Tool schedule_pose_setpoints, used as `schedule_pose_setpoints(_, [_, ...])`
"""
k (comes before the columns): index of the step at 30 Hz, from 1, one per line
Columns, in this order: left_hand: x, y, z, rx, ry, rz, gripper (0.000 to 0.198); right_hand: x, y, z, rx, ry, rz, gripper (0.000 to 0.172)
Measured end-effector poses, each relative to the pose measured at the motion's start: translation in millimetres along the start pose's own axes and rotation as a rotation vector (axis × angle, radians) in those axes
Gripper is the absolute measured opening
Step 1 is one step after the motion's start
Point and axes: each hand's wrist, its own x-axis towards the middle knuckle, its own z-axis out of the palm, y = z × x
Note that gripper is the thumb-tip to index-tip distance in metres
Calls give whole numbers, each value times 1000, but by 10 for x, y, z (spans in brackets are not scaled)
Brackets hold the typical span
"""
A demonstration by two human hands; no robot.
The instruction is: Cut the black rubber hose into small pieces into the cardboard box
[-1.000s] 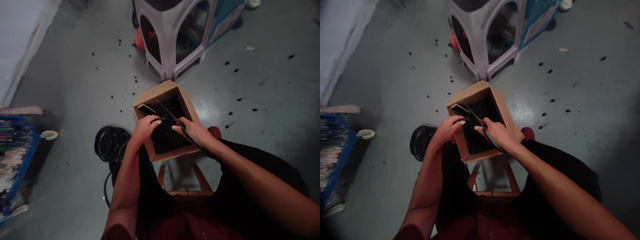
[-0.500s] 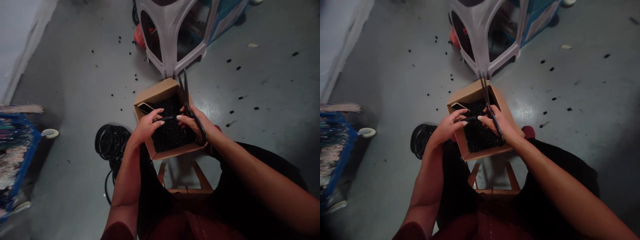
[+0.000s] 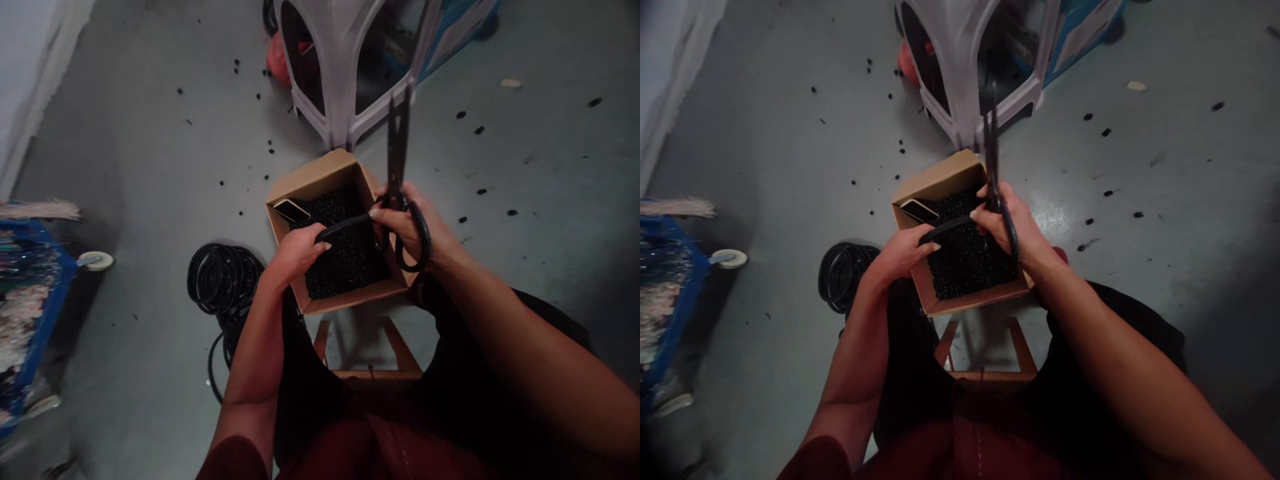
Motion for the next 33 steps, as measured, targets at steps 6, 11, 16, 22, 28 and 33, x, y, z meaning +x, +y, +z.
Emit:
schedule_pose_setpoints(6, [-40, -321, -130, 340, 171, -243, 23, 96, -43, -167, 145, 175, 21, 36])
schedule_pose_setpoints(11, [-186, -487, -324, 235, 684, -295, 24, 94, -87, -145, 189, 182, 64, 40])
schedule_pose_setpoints(16, [-371, -448, -466, 125, 1046, -323, 27, 43, -152, -33, 232, 128, 138, 35])
schedule_pose_setpoints(22, [-269, -640, -341, 221, 636, -332, 24, 21, -115, 24, 280, 115, 202, 39])
schedule_pose_setpoints(28, [-90, -393, -81, 190, 229, -94, 22, 7, -62, 87, 214, 60, 180, 44])
schedule_pose_setpoints(33, [-105, -85, 7, -223, 161, 203, 30, -17, -40, 158, 133, 38, 187, 46])
